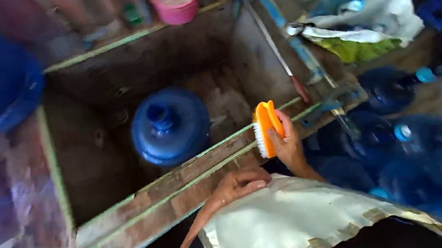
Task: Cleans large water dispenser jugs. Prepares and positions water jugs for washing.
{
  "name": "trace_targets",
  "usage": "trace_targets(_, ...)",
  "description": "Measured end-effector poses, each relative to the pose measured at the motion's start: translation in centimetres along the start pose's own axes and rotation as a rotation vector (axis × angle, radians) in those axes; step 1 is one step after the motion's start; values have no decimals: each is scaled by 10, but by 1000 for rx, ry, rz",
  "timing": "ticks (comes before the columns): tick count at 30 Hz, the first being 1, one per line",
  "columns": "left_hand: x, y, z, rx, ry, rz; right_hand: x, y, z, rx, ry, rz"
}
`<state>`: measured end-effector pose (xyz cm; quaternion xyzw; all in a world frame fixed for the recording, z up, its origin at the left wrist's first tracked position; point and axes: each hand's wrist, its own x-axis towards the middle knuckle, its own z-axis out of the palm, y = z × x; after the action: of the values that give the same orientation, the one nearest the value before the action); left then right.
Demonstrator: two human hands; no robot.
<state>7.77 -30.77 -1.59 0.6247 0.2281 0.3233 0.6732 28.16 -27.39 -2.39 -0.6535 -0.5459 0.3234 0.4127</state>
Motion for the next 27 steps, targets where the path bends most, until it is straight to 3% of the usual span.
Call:
trace_targets(5, 20, -7, -4, -69, -208, -74, -15, 8, -20, -45, 133, 113)
trace_targets(12, 22, -16, -11, -122, -225, -50, 38, 3, -101, -420, 377, 42)
trace_targets(17, 20, -14, -12, -58, -173, -8, 145, 22, -149, -690, 250, 38)
trace_targets(21, 11, -9, -5, -65, -106, -56, 202, 60, -157, -742, -82, 81)
trace_targets(24, -1, -14, -5, -111, -38, -39, 188, 52, -160, -651, 93, -51)
trace_targets(27, -6, -10, -2, -121, 23, -78, 141, 33, -167, -592, 256, 127)
